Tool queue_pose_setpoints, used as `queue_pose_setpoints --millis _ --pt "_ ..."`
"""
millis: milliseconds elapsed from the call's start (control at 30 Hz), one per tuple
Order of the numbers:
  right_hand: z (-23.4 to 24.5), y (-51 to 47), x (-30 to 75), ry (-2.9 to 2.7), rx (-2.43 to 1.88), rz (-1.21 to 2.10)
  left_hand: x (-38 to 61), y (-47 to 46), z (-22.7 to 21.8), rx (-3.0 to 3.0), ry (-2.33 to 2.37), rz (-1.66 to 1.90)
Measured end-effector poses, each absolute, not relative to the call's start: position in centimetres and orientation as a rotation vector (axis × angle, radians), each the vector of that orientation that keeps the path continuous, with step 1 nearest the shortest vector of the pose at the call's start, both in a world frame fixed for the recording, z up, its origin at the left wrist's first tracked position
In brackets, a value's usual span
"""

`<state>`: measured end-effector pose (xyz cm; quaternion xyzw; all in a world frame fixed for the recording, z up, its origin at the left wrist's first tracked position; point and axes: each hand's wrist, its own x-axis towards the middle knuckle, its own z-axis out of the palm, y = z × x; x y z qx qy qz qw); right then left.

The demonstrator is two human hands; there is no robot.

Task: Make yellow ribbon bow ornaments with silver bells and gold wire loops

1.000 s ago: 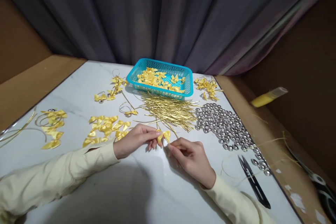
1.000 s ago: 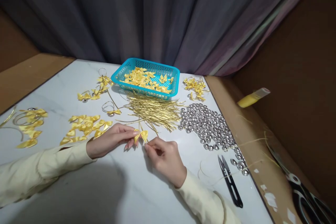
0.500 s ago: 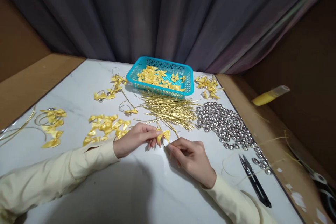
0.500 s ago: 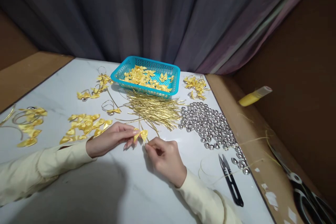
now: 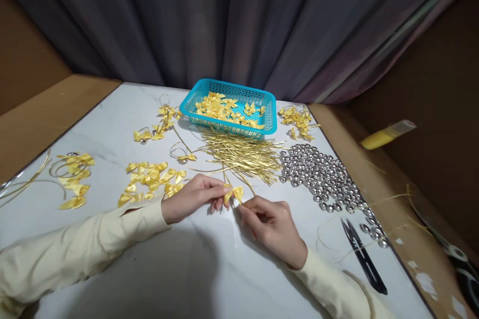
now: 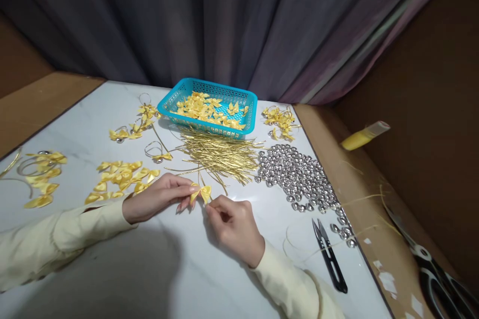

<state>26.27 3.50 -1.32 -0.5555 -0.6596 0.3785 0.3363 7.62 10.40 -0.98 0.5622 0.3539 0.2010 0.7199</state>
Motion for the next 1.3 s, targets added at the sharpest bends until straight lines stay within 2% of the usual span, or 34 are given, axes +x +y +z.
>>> queue_pose_setpoints --millis 433,900,1300 --pt "-1.2 3.3 25.7 -1.685 -1.44 1.023 7.7 10.5 -1.1 1.273 0.775 0.454" --pt "-0.9 3.3 24.6 -1.375 -1.456 1.32 7.7 10.3 -1.3 1.429 0.837 0.489" --pt "-1.1 3.5 24.9 -1.58 -1.496 1.112 7.9 9.8 -1.4 1.492 0.915 0.502"
